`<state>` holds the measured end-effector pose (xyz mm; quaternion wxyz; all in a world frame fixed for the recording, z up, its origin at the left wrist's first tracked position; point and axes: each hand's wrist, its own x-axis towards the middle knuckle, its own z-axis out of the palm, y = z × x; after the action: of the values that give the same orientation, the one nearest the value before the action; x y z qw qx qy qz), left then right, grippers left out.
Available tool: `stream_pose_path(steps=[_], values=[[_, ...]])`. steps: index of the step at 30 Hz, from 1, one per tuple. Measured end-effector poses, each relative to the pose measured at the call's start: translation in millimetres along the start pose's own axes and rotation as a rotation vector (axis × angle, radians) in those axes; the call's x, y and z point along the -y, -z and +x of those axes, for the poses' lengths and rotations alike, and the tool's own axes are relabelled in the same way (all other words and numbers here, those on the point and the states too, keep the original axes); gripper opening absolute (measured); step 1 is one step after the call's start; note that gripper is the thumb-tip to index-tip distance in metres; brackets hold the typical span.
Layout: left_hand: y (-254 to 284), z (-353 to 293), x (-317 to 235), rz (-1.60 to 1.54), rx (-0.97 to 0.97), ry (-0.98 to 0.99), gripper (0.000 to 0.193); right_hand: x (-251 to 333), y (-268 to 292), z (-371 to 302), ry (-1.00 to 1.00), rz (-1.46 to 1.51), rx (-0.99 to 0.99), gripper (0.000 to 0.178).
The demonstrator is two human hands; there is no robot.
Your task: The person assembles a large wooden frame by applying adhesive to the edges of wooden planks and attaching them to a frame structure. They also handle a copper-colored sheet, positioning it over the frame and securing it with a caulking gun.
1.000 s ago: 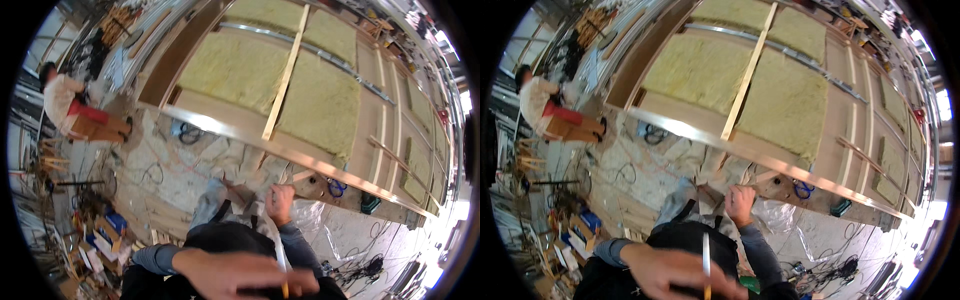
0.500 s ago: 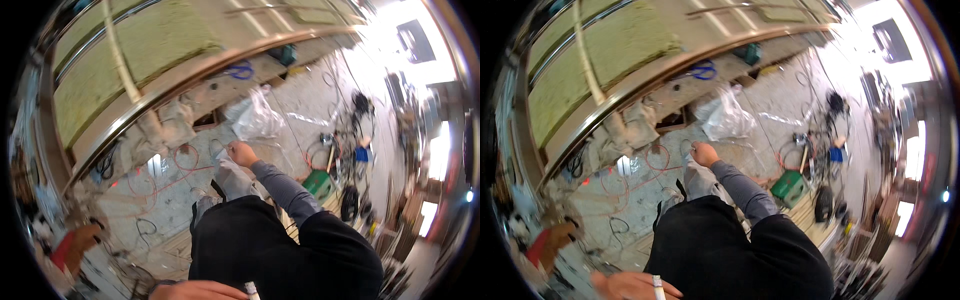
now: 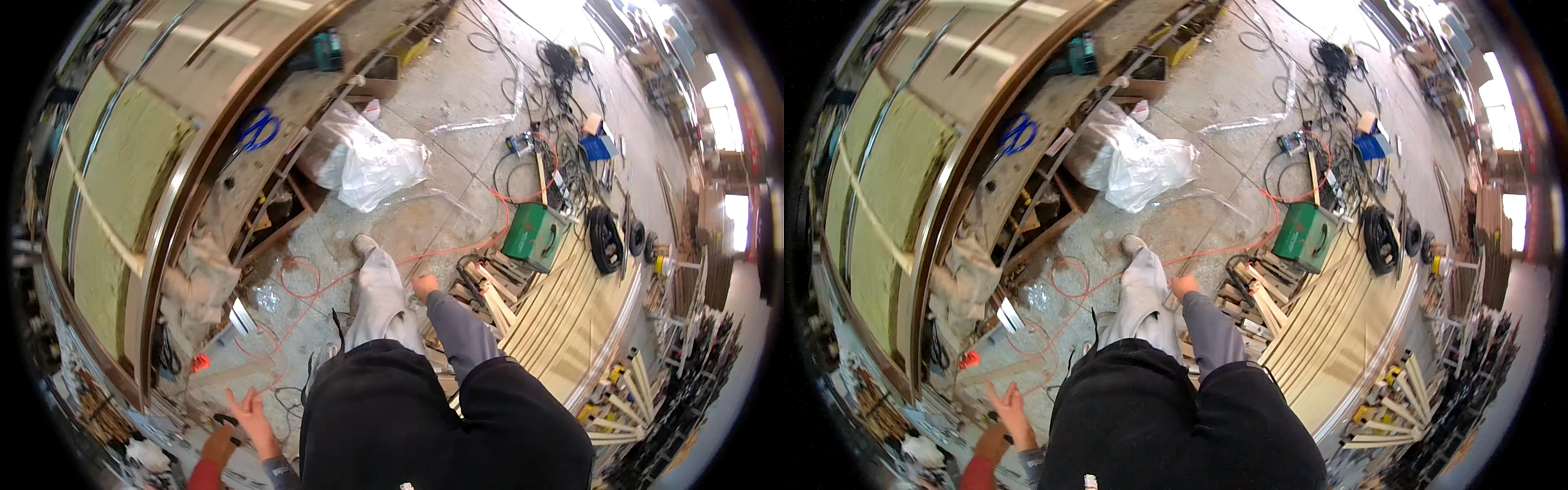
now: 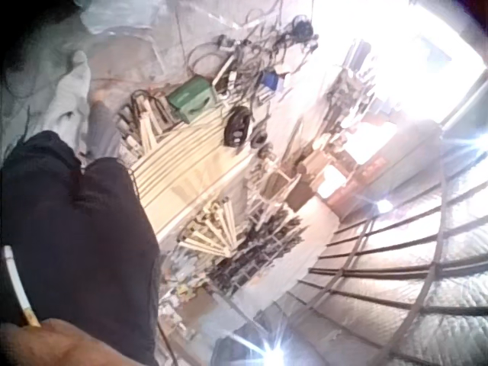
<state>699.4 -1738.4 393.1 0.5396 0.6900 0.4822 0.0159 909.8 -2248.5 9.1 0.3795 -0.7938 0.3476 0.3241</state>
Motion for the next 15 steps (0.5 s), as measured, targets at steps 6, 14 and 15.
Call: stream_pose_path(steps=[6, 14, 15], values=[[11, -22, 156, 0.594, 0.171, 0.270, 0.072, 94, 53, -15, 0.108, -0.153, -0.247, 0.060], [-31, -31, 126, 0.477, 0.143, 0.302, 0.054, 170, 98, 62, 0.047, -0.136, 0.238, 0.084], [-36, -28, 116, 0.449, 0.129, 0.262, 0.053, 166, 89, 79, 0.231, -0.331, 0.154, 0.084]])
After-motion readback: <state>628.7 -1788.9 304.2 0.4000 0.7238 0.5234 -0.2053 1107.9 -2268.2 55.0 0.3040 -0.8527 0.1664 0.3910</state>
